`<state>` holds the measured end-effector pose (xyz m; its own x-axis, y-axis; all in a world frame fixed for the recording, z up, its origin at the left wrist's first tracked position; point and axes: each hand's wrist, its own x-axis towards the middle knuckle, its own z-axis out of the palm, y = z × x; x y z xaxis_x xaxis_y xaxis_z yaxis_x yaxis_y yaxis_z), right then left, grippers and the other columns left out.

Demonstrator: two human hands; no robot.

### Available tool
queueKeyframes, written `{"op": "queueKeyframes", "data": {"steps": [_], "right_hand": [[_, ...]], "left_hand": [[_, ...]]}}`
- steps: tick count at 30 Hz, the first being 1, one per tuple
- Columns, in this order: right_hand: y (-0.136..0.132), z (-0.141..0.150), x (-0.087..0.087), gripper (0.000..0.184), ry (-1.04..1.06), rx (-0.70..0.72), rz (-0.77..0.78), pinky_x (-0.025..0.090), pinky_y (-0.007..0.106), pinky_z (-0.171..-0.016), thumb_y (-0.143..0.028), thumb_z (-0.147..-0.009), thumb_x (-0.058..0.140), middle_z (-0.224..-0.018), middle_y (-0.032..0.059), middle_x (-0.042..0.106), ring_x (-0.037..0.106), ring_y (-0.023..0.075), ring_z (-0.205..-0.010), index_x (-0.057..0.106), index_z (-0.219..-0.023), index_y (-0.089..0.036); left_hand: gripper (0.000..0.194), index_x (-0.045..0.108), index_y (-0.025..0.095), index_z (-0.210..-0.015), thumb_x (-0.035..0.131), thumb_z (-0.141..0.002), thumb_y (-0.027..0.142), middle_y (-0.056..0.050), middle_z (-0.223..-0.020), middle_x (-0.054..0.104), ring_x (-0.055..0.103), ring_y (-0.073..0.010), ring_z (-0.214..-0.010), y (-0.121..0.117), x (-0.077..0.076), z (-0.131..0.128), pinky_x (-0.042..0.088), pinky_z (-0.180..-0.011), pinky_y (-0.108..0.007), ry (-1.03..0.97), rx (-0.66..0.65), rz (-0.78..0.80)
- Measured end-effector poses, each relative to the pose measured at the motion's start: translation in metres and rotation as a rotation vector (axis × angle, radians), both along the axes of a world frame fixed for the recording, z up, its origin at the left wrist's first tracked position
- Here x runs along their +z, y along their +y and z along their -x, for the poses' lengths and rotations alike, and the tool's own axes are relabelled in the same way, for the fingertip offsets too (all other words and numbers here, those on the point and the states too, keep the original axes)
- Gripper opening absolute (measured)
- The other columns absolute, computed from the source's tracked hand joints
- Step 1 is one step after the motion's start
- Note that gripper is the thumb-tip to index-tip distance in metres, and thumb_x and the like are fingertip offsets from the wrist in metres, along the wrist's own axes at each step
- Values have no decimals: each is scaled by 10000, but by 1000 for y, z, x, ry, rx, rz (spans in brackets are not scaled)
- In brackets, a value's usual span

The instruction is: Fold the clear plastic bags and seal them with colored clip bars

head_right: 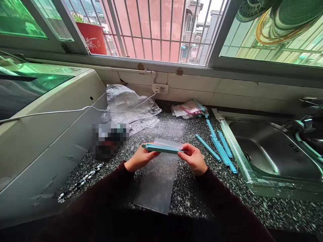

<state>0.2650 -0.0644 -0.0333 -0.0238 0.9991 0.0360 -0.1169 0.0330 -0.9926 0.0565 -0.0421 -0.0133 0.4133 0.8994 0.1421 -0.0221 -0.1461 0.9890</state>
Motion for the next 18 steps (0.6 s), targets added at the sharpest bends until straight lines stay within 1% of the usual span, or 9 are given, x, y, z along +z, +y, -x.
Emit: {"op": "queueKeyframes", "data": {"steps": [4,11,15,18], "right_hand": [[1,0,-1,316,-13,7,-20,419,227,-504,-382,-539,786,-658,-20,569,500,104,-571,580,-697,-201],[2,0,-3,314,-9,-3,-47,431,234,-520,-377,-546,785,-648,-28,546,494,105,-578,569,-688,-200],[3,0,-2,309,13,-23,-51,451,240,-523,-375,-541,789,-659,-23,549,500,109,-589,575,-684,-203],[3,0,-2,312,8,-37,-50,470,251,-528,-380,-543,786,-676,-19,561,514,116,-594,575,-694,-207]], "left_hand": [[274,586,133,-596,689,-631,385,14,-550,485,388,-100,-545,1,0,1,350,-558,-231,-6,-6,24],[245,597,122,-613,689,-623,349,-2,-604,525,445,-116,-604,3,-3,2,378,-607,-243,-24,-33,55],[291,618,120,-686,713,-601,382,-11,-632,555,469,-126,-621,1,3,2,393,-613,-251,-84,-39,133],[346,610,124,-692,732,-569,424,1,-608,542,459,-116,-595,0,9,2,379,-583,-242,-121,7,161]]}}
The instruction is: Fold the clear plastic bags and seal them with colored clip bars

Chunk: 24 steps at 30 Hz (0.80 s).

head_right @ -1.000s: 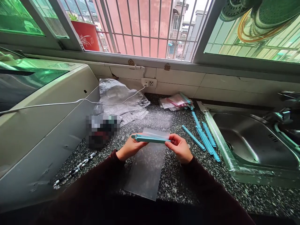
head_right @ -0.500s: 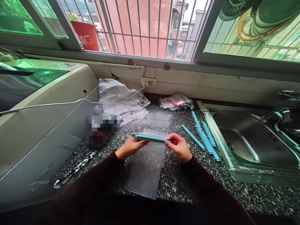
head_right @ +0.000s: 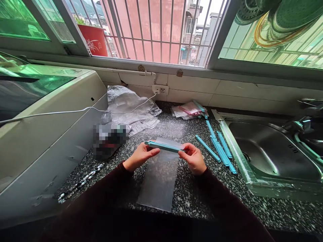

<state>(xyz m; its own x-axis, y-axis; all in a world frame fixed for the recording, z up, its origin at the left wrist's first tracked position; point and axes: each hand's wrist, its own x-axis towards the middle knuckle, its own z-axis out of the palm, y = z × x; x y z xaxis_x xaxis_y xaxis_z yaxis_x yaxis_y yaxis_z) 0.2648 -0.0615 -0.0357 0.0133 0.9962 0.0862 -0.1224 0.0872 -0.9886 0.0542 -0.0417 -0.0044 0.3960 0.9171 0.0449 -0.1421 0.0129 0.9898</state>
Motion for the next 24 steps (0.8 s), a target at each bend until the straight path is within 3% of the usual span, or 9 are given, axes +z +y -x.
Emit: {"op": "queueKeyframes", "data": {"steps": [6,15,24], "right_hand": [[1,0,-2,326,-38,8,-26,464,246,-516,-404,-563,770,-666,-20,554,509,113,-575,551,-704,-207],[-3,-1,8,309,-174,185,42,458,288,-644,-407,-588,755,-706,3,614,558,149,-668,596,-734,-186],[-6,0,12,320,-343,267,24,384,245,-544,-456,-641,694,-624,-12,522,476,118,-582,564,-667,-165]], "left_hand": [[383,588,131,-684,723,-567,470,51,-524,450,371,-73,-508,2,-1,1,301,-510,-214,-36,180,2],[356,555,129,-628,718,-587,444,53,-532,430,347,-66,-512,4,4,6,277,-505,-210,-34,116,-12],[360,519,132,-580,698,-613,442,54,-526,405,332,-68,-527,5,4,7,281,-521,-209,-30,102,-54]]}}
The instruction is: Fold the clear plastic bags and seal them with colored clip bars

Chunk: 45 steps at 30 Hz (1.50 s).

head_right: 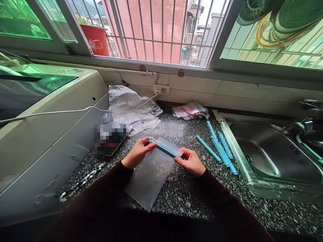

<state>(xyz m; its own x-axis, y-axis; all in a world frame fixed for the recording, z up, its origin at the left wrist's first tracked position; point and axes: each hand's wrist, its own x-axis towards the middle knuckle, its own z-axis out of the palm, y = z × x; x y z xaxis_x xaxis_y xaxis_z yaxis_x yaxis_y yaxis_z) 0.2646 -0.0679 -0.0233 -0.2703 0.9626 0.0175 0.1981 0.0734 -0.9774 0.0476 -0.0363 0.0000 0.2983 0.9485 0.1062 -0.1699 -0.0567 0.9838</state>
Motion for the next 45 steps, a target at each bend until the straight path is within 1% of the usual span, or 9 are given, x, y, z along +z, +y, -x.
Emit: {"op": "queueKeyframes", "data": {"steps": [7,14,21,27,32,34,37,41,45], "right_hand": [[-1,1,1,342,-59,12,2,334,231,-525,-474,-653,672,-613,-23,459,420,101,-566,532,-664,-162],[-1,1,3,385,-83,13,9,332,236,-524,-530,-638,657,-610,-22,444,407,106,-567,510,-652,-174],[-2,2,3,355,-80,14,-7,327,233,-524,-487,-656,653,-604,-26,441,402,100,-563,495,-648,-170],[-1,1,2,357,-98,2,-13,353,236,-530,-498,-651,648,-610,-20,467,429,107,-564,500,-643,-172],[-1,2,3,355,-141,-38,-29,392,250,-548,-510,-644,649,-614,-7,518,473,125,-581,539,-647,-173],[-1,3,3,357,-133,-61,-22,416,260,-563,-512,-623,667,-628,1,556,499,134,-591,574,-682,-172],[-1,5,1,356,-93,-85,-1,438,276,-585,-491,-598,692,-638,10,593,525,140,-593,607,-719,-168],[-1,6,0,308,-103,-99,-9,443,284,-600,-463,-625,675,-633,23,616,537,139,-588,614,-670,-165],[-3,9,0,309,-136,-91,-32,434,275,-577,-464,-656,644,-596,18,603,520,128,-564,602,-620,-160]], "left_hand": [[362,504,136,-579,683,-626,447,53,-533,386,323,-73,-536,-1,1,1,270,-527,-215,23,-26,-2],[353,489,139,-575,648,-672,439,50,-549,369,313,-78,-551,-1,-1,2,258,-538,-221,65,-37,-47],[372,472,144,-572,638,-672,461,51,-550,347,295,-78,-550,1,-5,3,247,-536,-225,66,-34,-43],[400,451,149,-525,642,-658,475,51,-526,337,292,-78,-537,2,-6,2,235,-515,-225,85,15,-38],[354,500,138,-543,670,-648,430,49,-523,377,317,-72,-535,2,-8,1,257,-522,-217,33,25,-10],[345,525,135,-557,684,-634,431,49,-519,398,327,-68,-523,3,-11,1,260,-515,-213,-11,70,9],[368,510,140,-534,699,-613,445,54,-499,410,327,-60,-495,5,-16,1,252,-495,-208,-102,146,41],[384,481,147,-505,709,-614,436,58,-477,416,326,-54,-473,7,-21,0,250,-483,-206,-188,149,68],[353,519,147,-542,710,-621,432,62,-473,409,318,-55,-468,6,-23,-2,247,-480,-207,-200,174,62]]}}
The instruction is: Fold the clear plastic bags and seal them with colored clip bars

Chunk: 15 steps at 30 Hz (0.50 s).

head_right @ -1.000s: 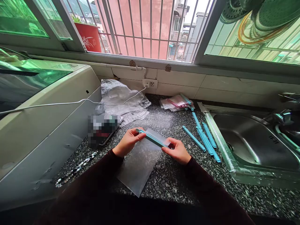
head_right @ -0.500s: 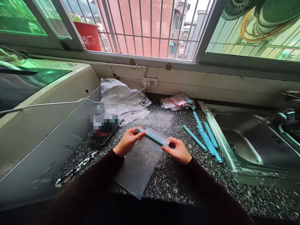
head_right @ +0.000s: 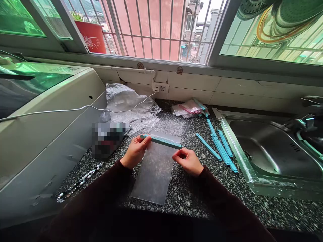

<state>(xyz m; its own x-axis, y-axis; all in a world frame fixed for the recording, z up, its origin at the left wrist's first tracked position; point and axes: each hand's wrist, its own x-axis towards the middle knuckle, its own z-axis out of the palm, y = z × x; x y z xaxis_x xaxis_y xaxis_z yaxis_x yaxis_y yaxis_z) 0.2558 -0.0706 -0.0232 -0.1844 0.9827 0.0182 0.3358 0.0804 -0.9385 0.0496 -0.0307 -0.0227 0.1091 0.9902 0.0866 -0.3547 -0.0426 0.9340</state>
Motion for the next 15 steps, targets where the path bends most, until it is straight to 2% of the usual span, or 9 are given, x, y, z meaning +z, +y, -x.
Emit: {"op": "queueKeyframes", "data": {"steps": [4,7,11,15], "right_hand": [[0,1,-1,324,-23,46,18,434,271,-566,-474,-657,640,-580,13,590,513,123,-553,589,-616,-156],[2,-2,-5,321,-10,-1,-18,448,277,-570,-477,-657,646,-634,16,595,530,135,-582,586,-716,-168],[4,-8,-7,363,-114,-128,-234,449,284,-558,-421,-664,666,-721,24,592,518,145,-598,558,-926,-194],[2,-10,-5,162,-373,-105,-524,424,302,-596,-362,-766,576,-687,43,578,509,172,-642,576,-778,-201]], "left_hand": [[338,557,150,-613,699,-629,455,62,-494,409,319,-59,-479,0,-1,0,254,-486,-208,4,29,-3],[379,503,154,-559,681,-637,479,60,-488,393,316,-61,-484,2,-2,0,254,-491,-210,27,10,1],[437,441,160,-506,664,-633,513,55,-480,375,310,-67,-490,4,-4,0,246,-490,-218,131,12,-12],[438,476,153,-518,667,-614,536,51,-489,391,320,-69,-497,1,-1,-1,249,-493,-219,184,-24,-10]]}}
